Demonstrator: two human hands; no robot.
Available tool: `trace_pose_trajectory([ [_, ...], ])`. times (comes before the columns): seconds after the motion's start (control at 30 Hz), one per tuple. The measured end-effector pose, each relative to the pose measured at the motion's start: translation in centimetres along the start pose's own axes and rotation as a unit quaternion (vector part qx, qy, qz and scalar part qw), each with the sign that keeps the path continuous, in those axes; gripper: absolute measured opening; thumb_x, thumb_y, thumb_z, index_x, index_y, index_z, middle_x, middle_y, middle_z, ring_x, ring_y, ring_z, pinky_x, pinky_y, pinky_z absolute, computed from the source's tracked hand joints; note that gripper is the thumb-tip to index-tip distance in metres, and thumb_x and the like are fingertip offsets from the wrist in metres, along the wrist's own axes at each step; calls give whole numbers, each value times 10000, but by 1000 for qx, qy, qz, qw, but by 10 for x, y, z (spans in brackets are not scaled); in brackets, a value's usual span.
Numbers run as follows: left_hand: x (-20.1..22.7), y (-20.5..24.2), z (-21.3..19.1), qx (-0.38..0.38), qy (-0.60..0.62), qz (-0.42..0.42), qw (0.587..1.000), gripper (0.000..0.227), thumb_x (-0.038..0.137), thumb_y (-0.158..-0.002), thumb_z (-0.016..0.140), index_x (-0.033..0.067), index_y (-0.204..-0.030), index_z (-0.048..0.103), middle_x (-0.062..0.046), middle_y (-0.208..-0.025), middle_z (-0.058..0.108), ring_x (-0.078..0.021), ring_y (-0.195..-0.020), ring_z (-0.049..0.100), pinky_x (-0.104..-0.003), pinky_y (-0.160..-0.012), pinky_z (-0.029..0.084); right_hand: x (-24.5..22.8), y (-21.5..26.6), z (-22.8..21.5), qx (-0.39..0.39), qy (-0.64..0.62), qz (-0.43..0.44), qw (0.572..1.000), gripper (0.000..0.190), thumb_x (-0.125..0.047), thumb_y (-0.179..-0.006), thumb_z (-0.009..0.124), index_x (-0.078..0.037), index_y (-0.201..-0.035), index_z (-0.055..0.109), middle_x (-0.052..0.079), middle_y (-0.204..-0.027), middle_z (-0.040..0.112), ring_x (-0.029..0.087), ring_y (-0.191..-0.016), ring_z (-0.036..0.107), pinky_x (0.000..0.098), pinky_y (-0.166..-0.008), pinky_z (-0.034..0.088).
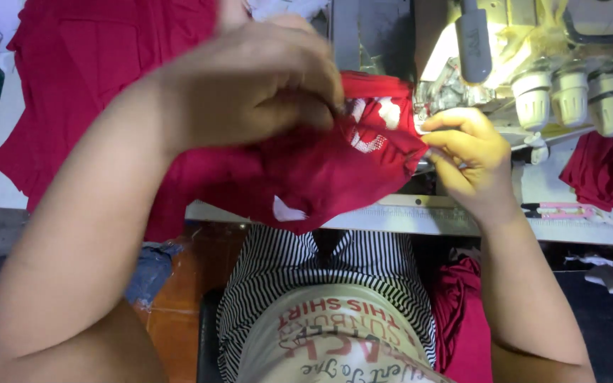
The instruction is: A person is inspecting and sorting red fabric pieces at a sewing station, checking for quality or preparing them for the next step.
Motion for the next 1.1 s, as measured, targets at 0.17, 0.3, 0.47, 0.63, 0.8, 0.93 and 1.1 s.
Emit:
trace_pose_trajectory([
  [0.17, 37, -9, -12, 62, 231, 116, 964, 88, 17, -1092, 555, -22, -1020, 588, -189, -1202, 494, -297, -1013, 538, -384, -829, 467, -19, -2, 5, 25, -38, 34, 998, 258, 115, -962, 681, 16, -1198, 712, 182, -1194, 712, 257, -1076, 674, 312, -877, 530],
  [0.3, 36, -9, -6, 78, 249, 86, 962, 153, 101, -1098, 539, -9, -1015, 606, -170, -1205, 509, -305, -1121, 525, -415, -983, 442, -17, 3, 17, 124, -78, 28, 989, 125, 35, -1056, 652, 22, -1166, 591, 158, -1005, 705, 142, -675, 572, 254, -638, 486],
  [0.47, 31, -2, 0, 114, 241, 76, 961, 179, 132, -1103, 516, -14, -1037, 594, -173, -1213, 506, -309, -1150, 509, -430, -1033, 414, -46, -3, 11, 83, 2, -83, 993, 304, 78, -970, 429, 21, -1084, 705, 201, -1113, 715, 366, -1035, 677, 461, -974, 527],
  [0.63, 32, 1, 7, 157, 255, 58, 952, 349, 298, -1095, 465, -10, -1002, 599, -230, -1322, 494, -354, -1304, 481, -500, -1177, 381, -65, 3, 27, 67, 7, -76, 995, 62, 31, -970, 728, 71, -1010, 703, 263, -1292, 588, 181, -704, 594, 319, -767, 562],
  [0.8, 53, 5, 18, 157, 272, 70, 947, 248, 240, -1042, 531, 31, -954, 632, -183, -1278, 492, -340, -1244, 504, -512, -1094, 408, -46, 33, 30, 154, -30, -47, 987, 84, 60, -1051, 533, 66, -1128, 566, 217, -1046, 710, 312, -972, 720, 371, -891, 576],
  [0.93, 64, -1, 66, 111, 232, 63, 964, 253, 245, -1038, 347, 98, -923, 518, -123, -1215, 684, -269, -1213, 663, -439, -1029, 323, -51, 46, 16, 89, -4, -42, 995, 199, 131, -994, 529, 68, -1076, 698, 235, -1069, 708, 346, -968, 709, 406, -924, 579],
  [1.1, 16, -5, 156, 91, -57, -36, 994, 707, 658, -945, 516, 173, -1459, 506, -113, -1293, 565, -316, -1247, 548, -662, -1116, 282, -54, 70, 10, 78, -61, 2, 995, 232, 17, -970, 484, 32, -1007, 713, 186, -1037, 734, 325, -990, 729, 392, -944, 589],
])
Point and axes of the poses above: each hand's wrist, its own y-axis away from the middle knuckle, its own z-axis out of the palm, x = y × z, the point moved 1 cm from there along -y, towards the middle knuckle
